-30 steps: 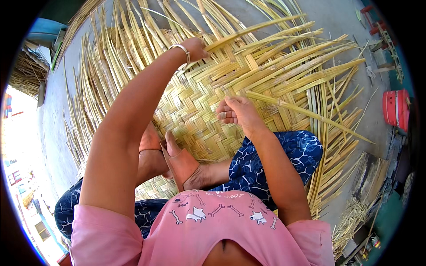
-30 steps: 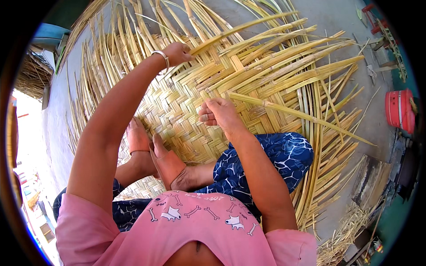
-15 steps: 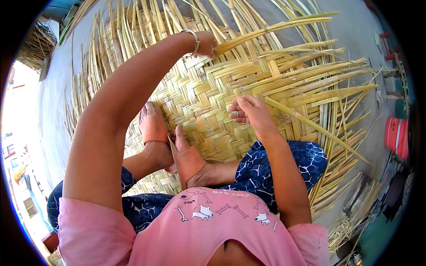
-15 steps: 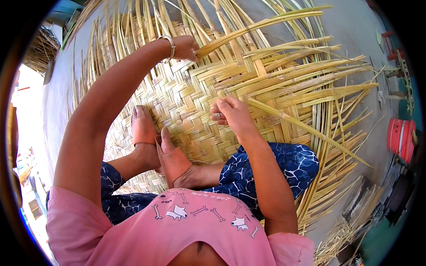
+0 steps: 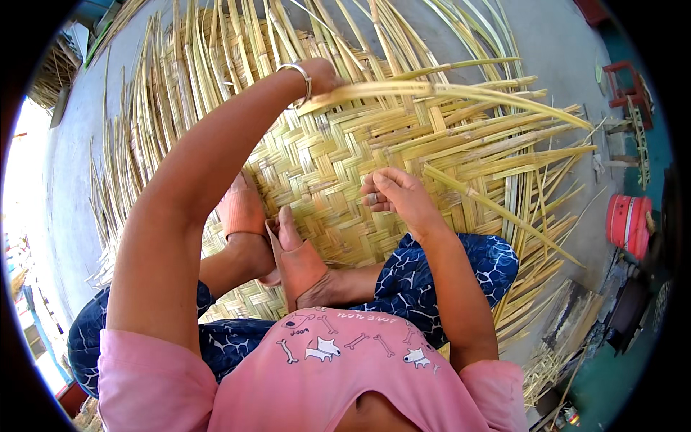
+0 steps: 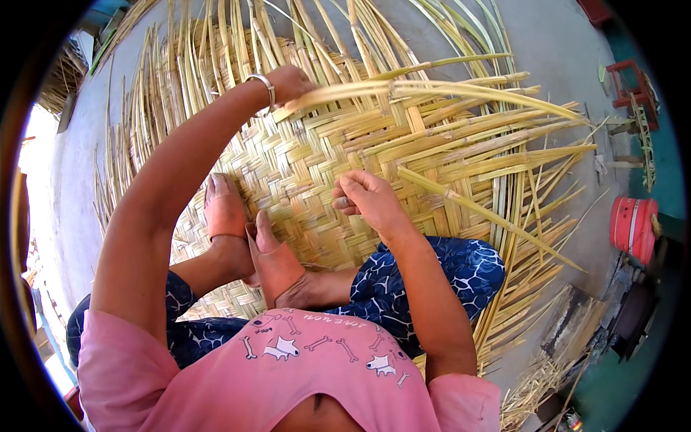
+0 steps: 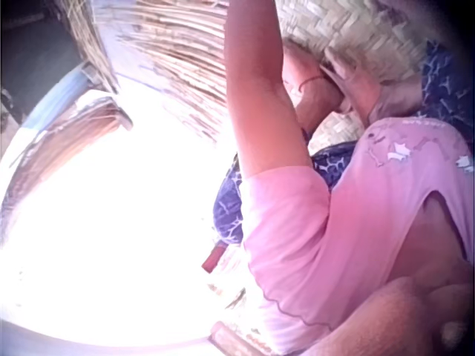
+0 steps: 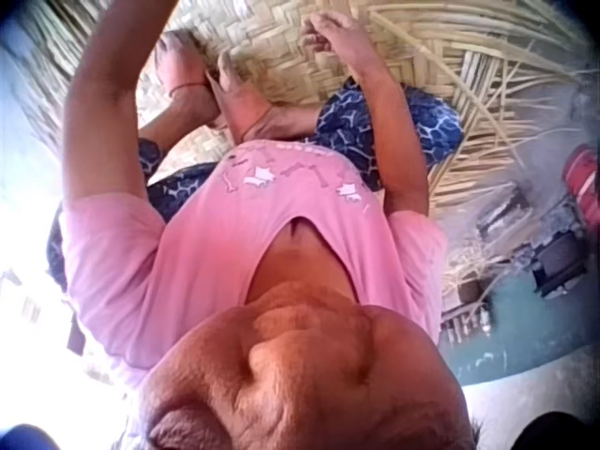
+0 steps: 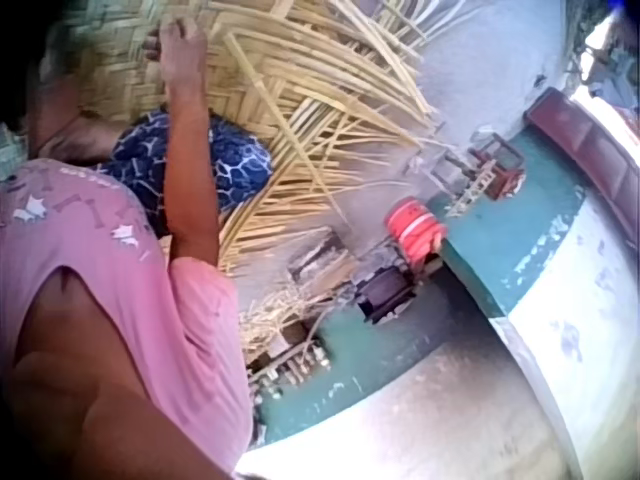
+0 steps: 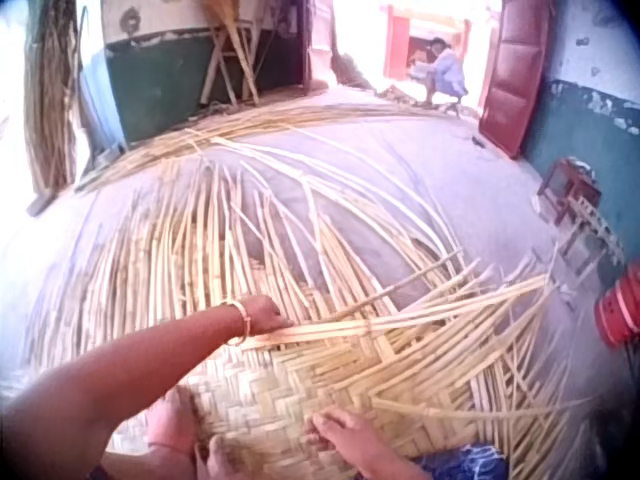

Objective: The person sits on the floor and weaves a large mat using dried palm leaves. They interlace the leaves by hand, adjusting and tightening the weave as they work.

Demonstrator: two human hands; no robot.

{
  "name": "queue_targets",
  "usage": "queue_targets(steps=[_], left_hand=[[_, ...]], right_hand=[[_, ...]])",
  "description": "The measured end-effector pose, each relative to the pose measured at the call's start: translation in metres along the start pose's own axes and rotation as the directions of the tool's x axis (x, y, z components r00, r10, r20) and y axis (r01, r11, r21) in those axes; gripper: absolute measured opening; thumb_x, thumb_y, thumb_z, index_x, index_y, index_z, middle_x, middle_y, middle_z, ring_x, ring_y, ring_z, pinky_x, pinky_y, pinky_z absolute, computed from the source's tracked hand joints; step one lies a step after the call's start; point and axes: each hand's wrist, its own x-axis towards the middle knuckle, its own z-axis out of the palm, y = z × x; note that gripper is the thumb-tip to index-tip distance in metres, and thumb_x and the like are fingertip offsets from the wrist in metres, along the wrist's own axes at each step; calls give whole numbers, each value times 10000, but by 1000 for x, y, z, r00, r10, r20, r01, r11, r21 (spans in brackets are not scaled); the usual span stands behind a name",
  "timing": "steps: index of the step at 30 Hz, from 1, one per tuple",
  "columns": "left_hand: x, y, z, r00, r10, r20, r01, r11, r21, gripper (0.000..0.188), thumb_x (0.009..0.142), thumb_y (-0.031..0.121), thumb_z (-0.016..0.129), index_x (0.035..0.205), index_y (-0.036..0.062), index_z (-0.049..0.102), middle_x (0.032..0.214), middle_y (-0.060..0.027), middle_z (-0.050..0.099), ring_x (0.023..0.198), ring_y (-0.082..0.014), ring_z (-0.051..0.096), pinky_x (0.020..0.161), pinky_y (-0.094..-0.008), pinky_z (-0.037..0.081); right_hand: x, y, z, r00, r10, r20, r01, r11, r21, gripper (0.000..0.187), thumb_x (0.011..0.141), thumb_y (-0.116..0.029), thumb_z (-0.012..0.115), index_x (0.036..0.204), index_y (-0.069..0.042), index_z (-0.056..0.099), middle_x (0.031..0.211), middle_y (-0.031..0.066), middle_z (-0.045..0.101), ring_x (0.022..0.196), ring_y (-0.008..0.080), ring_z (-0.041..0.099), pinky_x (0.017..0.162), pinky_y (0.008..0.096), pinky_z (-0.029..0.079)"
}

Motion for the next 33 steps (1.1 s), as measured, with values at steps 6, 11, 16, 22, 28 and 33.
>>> queue_targets(steps=[6, 11, 16, 22, 28, 33], left_hand=[[-13, 13, 6, 969, 245, 12, -241, 943, 230, 447, 729, 351, 784, 994, 5, 682, 961, -165, 694, 902, -302, 653, 820, -377, 511], [-18, 1, 4, 948, 316, -45, -309, 944, 118, 379, 741, 294, 787, 949, -2, 673, 876, -157, 684, 795, -290, 645, 719, -364, 514], [-49, 9, 14, 936, 284, -210, -301, 952, -51, 265, 783, 252, 757, 883, 19, 678, 758, -126, 671, 672, -246, 631, 647, -354, 498], [-60, 2, 36, 837, 48, -545, -236, 931, -280, 253, 813, 261, 718, 832, 13, 670, 666, -123, 638, 580, -238, 595, 583, -347, 478], [-53, -12, 49, 798, -199, -569, -202, 801, -563, 292, 851, 271, 681, 779, -7, 624, 628, -77, 597, 555, -159, 521, 557, -311, 451], [-38, -22, 64, 797, -256, -547, -231, 707, -668, 313, 841, 303, 651, 772, -2, 634, 644, -136, 621, 565, -267, 571, 595, -364, 482]], right_hand=[[-9, -32, -20, 1000, 0, 23, 0, 1000, -18, 266, 994, -263, 509, 1070, -29, 610, 986, 75, 663, 863, 156, 653, 782, 295, 537], [14, -79, -39, 998, -40, -49, 28, 972, -232, 256, 992, -239, 505, 1085, -20, 600, 983, 81, 660, 865, 156, 652, 779, 290, 540], [96, -119, -62, 953, -254, -166, 121, 820, -559, 307, 939, -225, 567, 1118, 20, 615, 1017, 129, 671, 952, 218, 651, 833, 321, 513], [194, -148, -48, 821, -570, -16, 265, 406, -875, 502, 846, -256, 672, 1221, 56, 554, 1139, 232, 641, 1030, 339, 628, 893, 392, 486], [242, -174, -7, 896, -441, -60, 33, 200, -979, 768, 750, -393, 762, 1329, 13, 464, 1235, 239, 592, 1125, 347, 593, 947, 420, 464], [278, -177, -5, 920, -391, 24, 73, 111, -991, 583, 682, -433, 786, 1003, 37, 658, 986, 225, 679, 931, 329, 658, 842, 416, 495]])
